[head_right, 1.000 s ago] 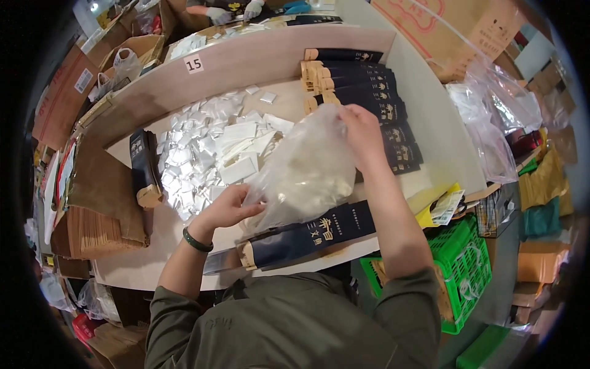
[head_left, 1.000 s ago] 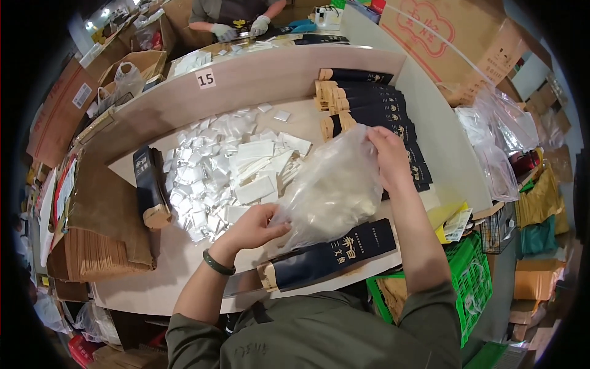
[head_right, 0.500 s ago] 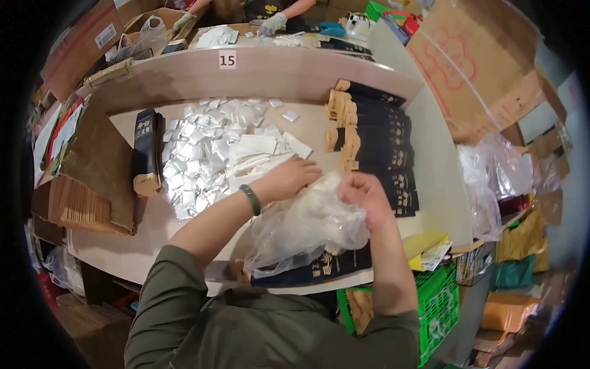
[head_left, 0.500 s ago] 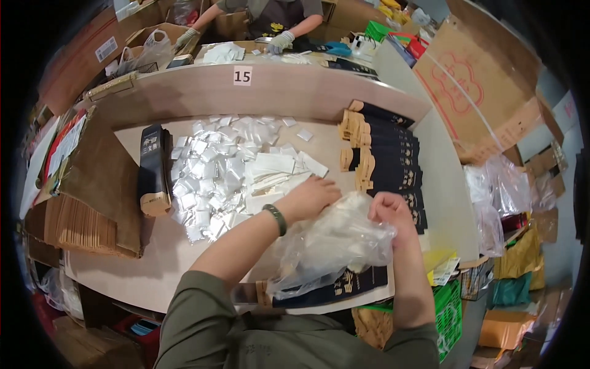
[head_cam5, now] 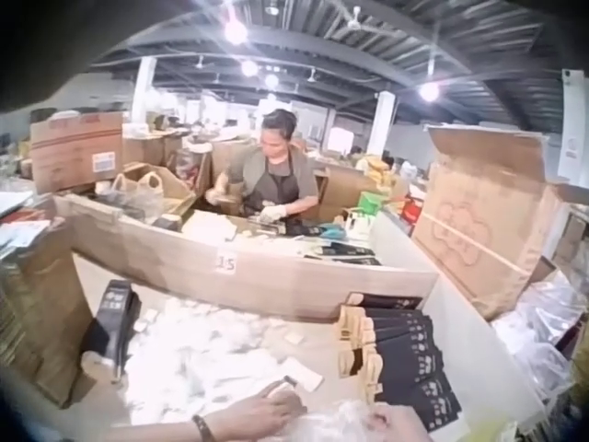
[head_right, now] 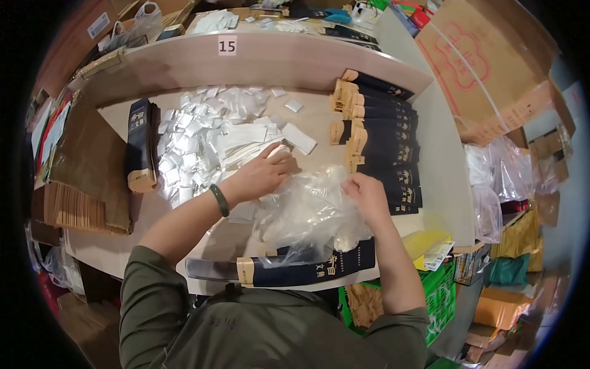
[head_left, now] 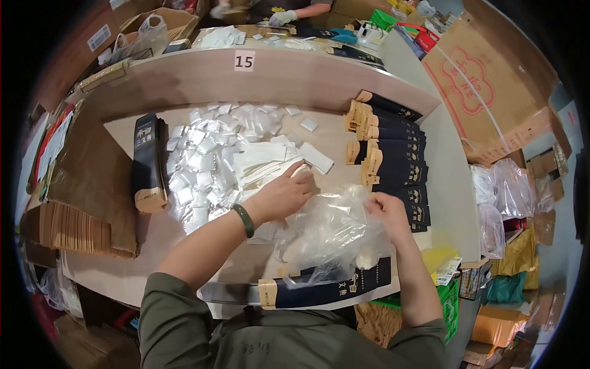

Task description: Packaging small white rectangular packets into dark paper sleeves at a factory workstation.

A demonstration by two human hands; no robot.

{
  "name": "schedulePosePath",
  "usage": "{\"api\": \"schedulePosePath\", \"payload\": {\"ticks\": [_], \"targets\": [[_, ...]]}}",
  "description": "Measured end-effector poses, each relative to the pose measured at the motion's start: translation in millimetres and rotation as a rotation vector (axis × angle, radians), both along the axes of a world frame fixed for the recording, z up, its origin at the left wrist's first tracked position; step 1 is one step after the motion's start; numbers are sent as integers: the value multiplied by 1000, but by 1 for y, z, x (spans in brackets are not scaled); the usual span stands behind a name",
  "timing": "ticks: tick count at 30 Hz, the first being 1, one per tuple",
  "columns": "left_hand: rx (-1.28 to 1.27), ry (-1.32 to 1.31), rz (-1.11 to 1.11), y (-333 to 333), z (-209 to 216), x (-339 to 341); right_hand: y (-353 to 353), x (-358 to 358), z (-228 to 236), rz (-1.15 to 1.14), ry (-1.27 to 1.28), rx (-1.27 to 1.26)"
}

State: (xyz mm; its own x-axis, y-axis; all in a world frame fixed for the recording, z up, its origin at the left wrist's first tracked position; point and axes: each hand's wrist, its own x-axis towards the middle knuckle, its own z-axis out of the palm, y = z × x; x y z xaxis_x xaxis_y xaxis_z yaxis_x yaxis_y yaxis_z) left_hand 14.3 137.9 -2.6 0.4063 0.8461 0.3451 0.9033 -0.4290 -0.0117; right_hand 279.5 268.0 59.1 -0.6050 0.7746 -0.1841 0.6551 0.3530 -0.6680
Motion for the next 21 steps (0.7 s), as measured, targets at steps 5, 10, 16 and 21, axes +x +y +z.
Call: {"api": "schedulePosePath", "payload": {"ticks": [5,10,16,21], "targets": [[139,-541,235,-24,25,-1,-4,-15,20,-4,263,-44],[-36,-1722,644,-46,14,-19,-26,-43,48,66,362,48],[143,-1022,961,-92,2,-24,-21,-75,65,170,343,358],[90,-899,582,-123,16,27,-19,-90,58,292,-2,693]]}}
